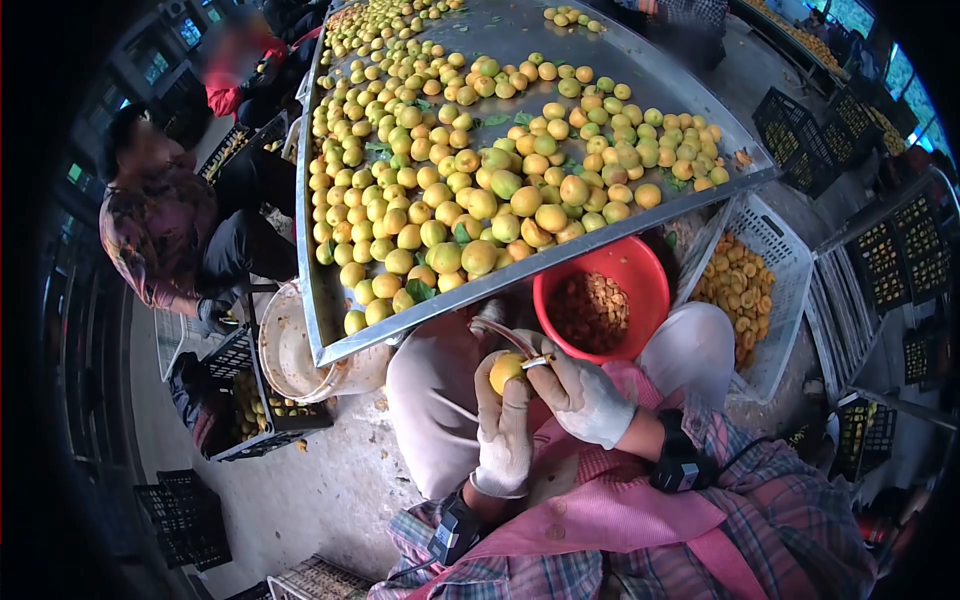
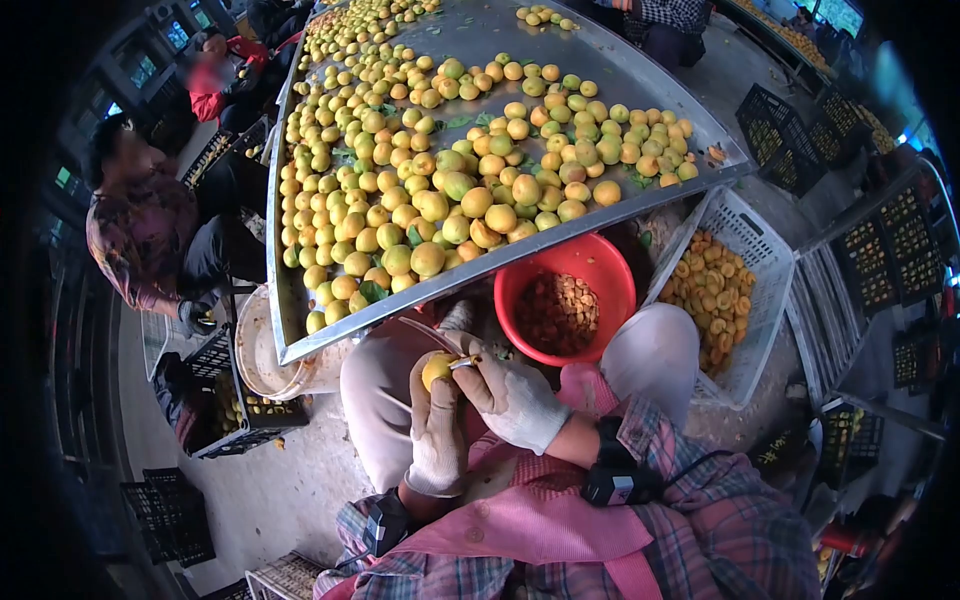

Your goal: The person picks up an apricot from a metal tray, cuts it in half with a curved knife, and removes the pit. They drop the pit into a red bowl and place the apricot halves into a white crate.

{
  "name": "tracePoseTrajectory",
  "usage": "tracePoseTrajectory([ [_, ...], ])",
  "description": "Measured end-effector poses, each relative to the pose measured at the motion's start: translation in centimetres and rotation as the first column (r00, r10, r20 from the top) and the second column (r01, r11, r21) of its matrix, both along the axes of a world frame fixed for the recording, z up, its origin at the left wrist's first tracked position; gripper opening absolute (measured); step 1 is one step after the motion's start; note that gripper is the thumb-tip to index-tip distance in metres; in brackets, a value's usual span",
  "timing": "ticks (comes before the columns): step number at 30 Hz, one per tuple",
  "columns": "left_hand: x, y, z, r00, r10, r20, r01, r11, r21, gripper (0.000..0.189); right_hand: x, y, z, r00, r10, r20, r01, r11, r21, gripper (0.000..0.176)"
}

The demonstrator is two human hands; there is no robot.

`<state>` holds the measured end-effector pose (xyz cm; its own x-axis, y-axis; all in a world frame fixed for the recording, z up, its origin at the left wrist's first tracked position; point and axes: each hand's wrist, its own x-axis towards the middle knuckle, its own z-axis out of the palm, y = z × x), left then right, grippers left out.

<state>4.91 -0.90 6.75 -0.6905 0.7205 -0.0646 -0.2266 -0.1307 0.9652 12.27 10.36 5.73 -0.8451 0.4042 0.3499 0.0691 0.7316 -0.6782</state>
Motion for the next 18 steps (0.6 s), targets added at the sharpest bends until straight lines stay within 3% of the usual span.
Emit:
tracePoseTrajectory([
  [2, -0.2, 0.3, 0.6, 1.0, 0.021, 0.016, -0.022, 0.999, 0.028, 0.043, -0.3, 0.4, -0.4, 0.996, 0.038, -0.083, -0.016, 0.969, 0.245, 0.039],
  [3, -0.2, 0.4, 0.6, 0.999, 0.028, -0.024, -0.027, 0.999, 0.043, 0.044, -0.6, 0.4, -0.3, 0.992, 0.022, -0.121, -0.025, 0.999, -0.026, 0.038],
  [4, -0.2, 0.3, 0.4, 0.999, 0.028, -0.024, -0.027, 0.999, 0.043, 0.044, -0.7, 0.3, -0.4, 0.992, 0.021, -0.121, -0.025, 0.999, -0.026, 0.038],
  [6, -0.1, 0.0, 0.1, 0.998, 0.026, -0.061, -0.025, 0.999, 0.023, 0.044, -0.7, 0.2, -0.8, 0.978, 0.032, -0.208, 0.019, 0.972, 0.236, 0.037],
  [7, -0.1, -0.1, 0.0, 0.998, 0.028, -0.059, -0.027, 0.999, 0.023, 0.044, -0.5, 0.3, -0.1, 0.978, 0.033, -0.206, 0.017, 0.972, 0.236, 0.037],
  [8, -0.2, -0.3, -0.1, 0.998, 0.01, -0.065, -0.009, 1.0, 0.02, 0.045, -0.1, 0.4, 1.4, 0.998, 0.061, 0.008, -0.053, 0.922, -0.384, 0.033],
  [9, -0.3, -0.5, -0.2, 0.997, -0.008, -0.072, 0.009, 1.0, 0.018, 0.046, 0.2, 0.7, 2.7, 0.964, 0.207, 0.165, 0.035, 0.519, -0.854, 0.036],
  [10, -0.6, -0.7, -0.2, 0.997, -0.005, -0.071, 0.007, 1.0, 0.017, 0.046, 0.3, 1.0, 3.6, 0.964, 0.209, 0.166, 0.035, 0.519, -0.854, 0.036],
  [11, -1.0, -1.0, -0.2, 0.996, -0.031, -0.079, 0.032, 0.999, 0.018, 0.048, 0.4, 1.4, 4.4, 0.93, 0.331, 0.157, 0.086, 0.22, -0.972, 0.041],
  [12, -1.1, -1.1, -0.3, 0.995, -0.057, -0.086, 0.059, 0.998, 0.018, 0.05, 0.6, 1.7, 4.7, 0.892, 0.439, 0.107, 0.165, -0.097, -0.982, 0.049],
  [13, -1.1, -1.0, -0.2, 0.995, -0.058, -0.085, 0.059, 0.998, 0.017, 0.05, 0.7, 1.8, 4.3, 0.869, 0.489, 0.081, 0.14, -0.087, -0.986, 0.053],
  [15, -1.2, -0.8, 0.1, 0.984, -0.09, 0.153, 0.072, 0.99, 0.124, 0.056, 0.6, 1.7, 4.8, 0.883, 0.463, 0.076, 0.138, -0.103, -0.985, 0.051],
  [16, -1.3, -0.7, 0.2, 0.984, -0.089, 0.151, 0.07, 0.99, 0.124, 0.056, 0.5, 1.6, 5.0, 0.897, 0.436, 0.07, 0.135, -0.12, -0.984, 0.05],
  [17, -1.4, -0.6, 0.3, 0.952, -0.137, 0.273, 0.076, 0.972, 0.224, 0.059, 0.5, 1.5, 4.9, 0.897, 0.438, 0.068, 0.133, -0.12, -0.984, 0.05],
  [18, -1.5, -0.6, 0.4, 0.903, -0.194, 0.384, 0.066, 0.944, 0.323, 0.061, 0.5, 1.4, 4.7, 0.93, 0.361, 0.062, 0.06, 0.016, -0.998, 0.044],
])
